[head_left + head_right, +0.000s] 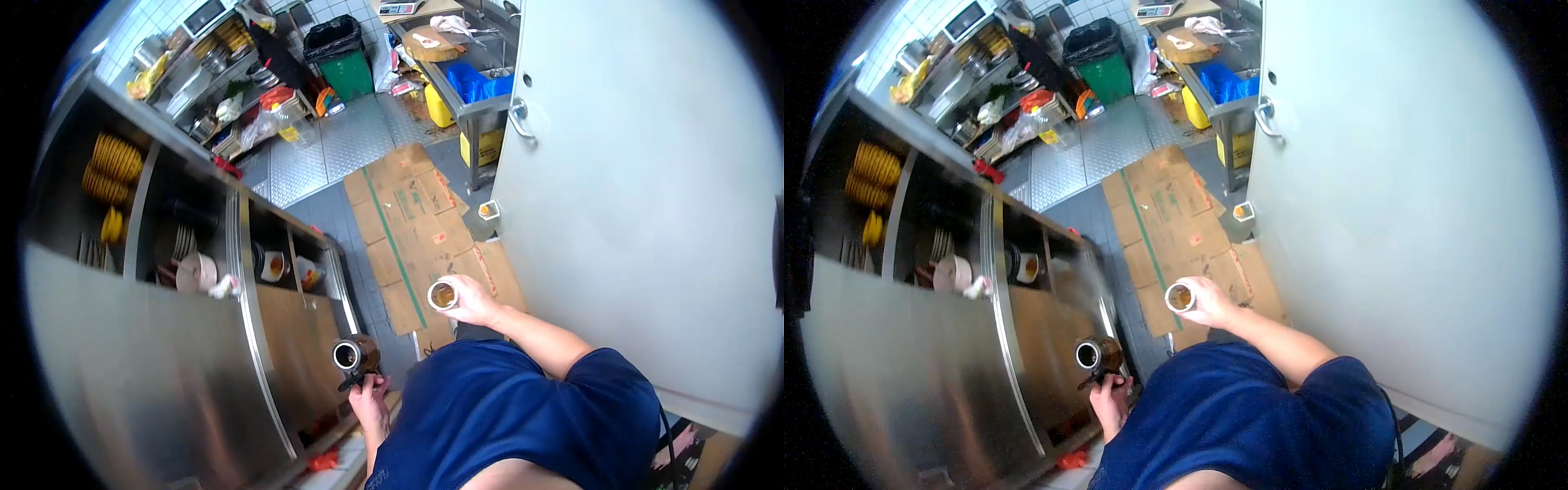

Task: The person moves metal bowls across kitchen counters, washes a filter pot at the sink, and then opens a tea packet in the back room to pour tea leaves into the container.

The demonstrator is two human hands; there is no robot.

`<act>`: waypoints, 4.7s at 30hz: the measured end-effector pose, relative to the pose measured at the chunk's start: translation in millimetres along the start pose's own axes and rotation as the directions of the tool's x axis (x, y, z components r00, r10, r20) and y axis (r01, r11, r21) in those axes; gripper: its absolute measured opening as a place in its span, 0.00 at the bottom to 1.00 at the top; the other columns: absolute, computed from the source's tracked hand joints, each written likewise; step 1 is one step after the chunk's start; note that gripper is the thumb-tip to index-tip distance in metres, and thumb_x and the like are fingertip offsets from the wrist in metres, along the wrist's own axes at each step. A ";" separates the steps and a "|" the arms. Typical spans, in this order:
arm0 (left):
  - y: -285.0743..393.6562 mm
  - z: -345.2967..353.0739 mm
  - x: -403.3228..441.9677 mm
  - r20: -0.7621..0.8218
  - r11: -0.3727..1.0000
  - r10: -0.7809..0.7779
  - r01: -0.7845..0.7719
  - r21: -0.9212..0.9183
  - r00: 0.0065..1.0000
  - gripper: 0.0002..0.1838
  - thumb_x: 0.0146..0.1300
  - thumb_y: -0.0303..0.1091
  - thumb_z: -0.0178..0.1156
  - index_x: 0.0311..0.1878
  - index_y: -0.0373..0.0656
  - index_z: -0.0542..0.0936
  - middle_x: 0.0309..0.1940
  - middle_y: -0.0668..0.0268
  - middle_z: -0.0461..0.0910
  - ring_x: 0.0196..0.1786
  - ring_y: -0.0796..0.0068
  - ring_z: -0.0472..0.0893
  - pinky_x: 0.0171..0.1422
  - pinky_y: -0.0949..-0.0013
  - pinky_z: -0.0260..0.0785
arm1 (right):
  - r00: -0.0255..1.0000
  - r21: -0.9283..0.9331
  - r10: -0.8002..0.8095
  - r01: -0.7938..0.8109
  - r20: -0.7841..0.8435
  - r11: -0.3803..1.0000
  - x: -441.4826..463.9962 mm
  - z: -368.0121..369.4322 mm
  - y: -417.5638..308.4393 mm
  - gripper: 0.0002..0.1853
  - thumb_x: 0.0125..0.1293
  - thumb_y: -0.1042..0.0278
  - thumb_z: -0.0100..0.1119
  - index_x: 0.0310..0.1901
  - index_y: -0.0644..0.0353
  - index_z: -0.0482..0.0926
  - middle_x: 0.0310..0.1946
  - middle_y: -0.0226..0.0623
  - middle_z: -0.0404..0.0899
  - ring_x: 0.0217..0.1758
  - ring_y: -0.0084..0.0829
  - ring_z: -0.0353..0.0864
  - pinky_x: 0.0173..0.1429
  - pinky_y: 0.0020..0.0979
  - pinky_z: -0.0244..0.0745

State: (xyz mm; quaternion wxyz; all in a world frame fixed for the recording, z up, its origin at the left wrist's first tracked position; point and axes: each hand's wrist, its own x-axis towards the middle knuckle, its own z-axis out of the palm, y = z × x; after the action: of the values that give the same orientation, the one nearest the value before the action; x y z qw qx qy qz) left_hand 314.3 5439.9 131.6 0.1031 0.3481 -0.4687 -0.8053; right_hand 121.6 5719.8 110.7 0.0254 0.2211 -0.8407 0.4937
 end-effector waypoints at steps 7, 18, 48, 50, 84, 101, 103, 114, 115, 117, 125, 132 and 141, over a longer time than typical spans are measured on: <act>73.6 91.0 149.8 -0.044 0.997 0.053 -0.050 0.055 0.998 0.06 0.69 0.26 0.59 0.34 0.44 0.74 0.29 0.66 0.78 0.35 0.75 0.78 0.51 0.49 0.78 | 0.962 0.481 0.182 -0.260 0.203 0.837 211.4 40.6 41.1 0.33 0.56 0.59 0.78 0.58 0.63 0.70 0.43 0.39 0.83 0.46 0.30 0.83 0.53 0.32 0.79; 175.5 245.5 486.2 0.169 0.999 -0.036 0.030 0.040 0.985 0.04 0.69 0.27 0.61 0.38 0.39 0.77 0.31 0.65 0.79 0.35 0.73 0.80 0.51 0.53 0.80 | 0.546 0.932 0.838 0.312 -0.018 -0.184 534.4 -323.2 313.6 0.26 0.54 0.55 0.77 0.43 0.64 0.74 0.32 0.41 0.78 0.35 0.38 0.81 0.42 0.35 0.84; 358.7 706.5 1065.4 0.578 0.969 -0.034 -0.114 0.218 0.815 0.20 0.61 0.31 0.71 0.53 0.38 0.76 0.53 0.65 0.80 0.54 0.77 0.79 0.61 0.67 0.73 | 0.935 0.083 -0.270 0.257 0.229 0.963 1210.9 6.0 266.3 0.32 0.48 0.63 0.79 0.56 0.58 0.77 0.50 0.41 0.77 0.53 0.46 0.79 0.57 0.41 0.77; 368.2 723.8 1101.2 0.609 0.976 0.016 -0.144 0.161 0.793 0.21 0.62 0.32 0.72 0.54 0.38 0.75 0.53 0.65 0.80 0.54 0.77 0.79 0.62 0.68 0.73 | 0.927 0.045 -0.309 0.307 0.214 0.951 1243.6 16.4 281.3 0.32 0.48 0.62 0.79 0.55 0.58 0.77 0.49 0.41 0.77 0.53 0.45 0.79 0.55 0.41 0.77; 478.0 997.1 1476.5 0.586 0.930 -0.211 -0.025 0.368 0.782 0.21 0.58 0.31 0.74 0.51 0.40 0.76 0.46 0.72 0.78 0.47 0.82 0.75 0.53 0.73 0.69 | 0.663 -0.094 -0.356 0.542 0.658 0.835 1790.6 -27.4 469.2 0.09 0.61 0.71 0.60 0.41 0.59 0.86 0.70 0.51 0.67 0.77 0.51 0.60 0.76 0.47 0.60; 459.9 1104.2 1552.7 0.523 0.936 -0.257 0.073 0.345 0.812 0.18 0.59 0.27 0.73 0.50 0.40 0.76 0.44 0.72 0.77 0.44 0.83 0.77 0.51 0.75 0.72 | 0.676 0.147 -0.385 0.382 0.628 0.912 1897.5 -54.6 554.4 0.05 0.58 0.73 0.69 0.32 0.58 0.80 0.65 0.47 0.74 0.74 0.49 0.66 0.74 0.45 0.64; 463.7 1106.9 1566.8 0.542 0.941 -0.247 0.065 0.332 0.804 0.19 0.59 0.27 0.72 0.51 0.39 0.76 0.43 0.72 0.77 0.45 0.82 0.77 0.51 0.74 0.72 | 0.702 0.155 -0.382 0.367 0.600 0.917 1907.4 -54.0 555.0 0.05 0.59 0.72 0.68 0.33 0.58 0.80 0.64 0.48 0.75 0.74 0.49 0.67 0.72 0.44 0.66; 494.5 1095.6 1656.6 0.593 0.911 -0.243 -0.030 0.411 0.768 0.21 0.59 0.26 0.73 0.53 0.36 0.75 0.45 0.71 0.75 0.47 0.82 0.75 0.54 0.76 0.71 | 0.896 0.344 -0.201 0.059 0.395 0.937 1986.0 -52.3 534.1 0.14 0.60 0.77 0.69 0.46 0.59 0.77 0.60 0.38 0.75 0.61 0.29 0.76 0.67 0.31 0.68; 495.3 1092.7 1662.3 0.617 0.928 -0.192 -0.063 0.367 0.763 0.21 0.59 0.26 0.73 0.52 0.35 0.75 0.44 0.71 0.75 0.47 0.83 0.75 0.54 0.76 0.71 | 0.939 0.349 -0.160 0.046 0.304 0.936 1995.8 -51.9 531.8 0.21 0.58 0.73 0.72 0.50 0.60 0.74 0.48 0.32 0.77 0.50 0.24 0.76 0.56 0.27 0.73; 507.2 1089.0 1667.8 0.589 0.932 -0.211 -0.021 0.362 0.780 0.21 0.59 0.26 0.73 0.52 0.35 0.75 0.45 0.70 0.75 0.47 0.82 0.76 0.54 0.76 0.72 | 0.974 0.429 -0.170 0.090 0.152 0.899 2020.2 -59.2 519.9 0.28 0.61 0.73 0.69 0.61 0.61 0.68 0.51 0.33 0.78 0.52 0.23 0.77 0.58 0.27 0.73; 536.2 1056.2 1684.8 0.537 0.927 -0.200 -0.018 0.374 0.820 0.24 0.57 0.27 0.74 0.54 0.34 0.75 0.47 0.68 0.76 0.48 0.81 0.77 0.56 0.73 0.74 | 0.982 -0.046 0.166 -0.171 -0.095 0.984 2081.4 -9.7 605.9 0.37 0.60 0.61 0.68 0.68 0.63 0.65 0.54 0.49 0.78 0.52 0.39 0.81 0.57 0.39 0.78; 546.3 1041.7 1714.9 0.428 0.867 -0.347 0.112 0.485 0.834 0.21 0.54 0.29 0.76 0.49 0.39 0.77 0.42 0.68 0.80 0.43 0.80 0.78 0.46 0.75 0.73 | 0.816 -0.610 0.526 -0.296 0.239 0.735 1973.9 75.6 730.8 0.38 0.50 0.52 0.72 0.60 0.69 0.75 0.56 0.56 0.77 0.59 0.50 0.79 0.64 0.43 0.74; 550.0 1098.7 1747.0 0.583 0.835 -0.360 -0.026 0.549 0.728 0.24 0.56 0.36 0.76 0.50 0.36 0.76 0.40 0.69 0.76 0.44 0.79 0.74 0.48 0.74 0.68 | 0.946 0.130 0.267 -0.293 0.186 0.947 1872.6 -6.8 608.1 0.33 0.47 0.67 0.73 0.58 0.61 0.73 0.58 0.44 0.71 0.55 0.41 0.78 0.59 0.34 0.74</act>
State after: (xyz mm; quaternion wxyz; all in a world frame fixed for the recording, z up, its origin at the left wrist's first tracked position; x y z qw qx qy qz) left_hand -1782.6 5033.7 125.3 -0.2456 0.0941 -0.6391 -0.7227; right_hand -1808.0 5328.7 105.1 -0.1324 0.1409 -0.8215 0.5365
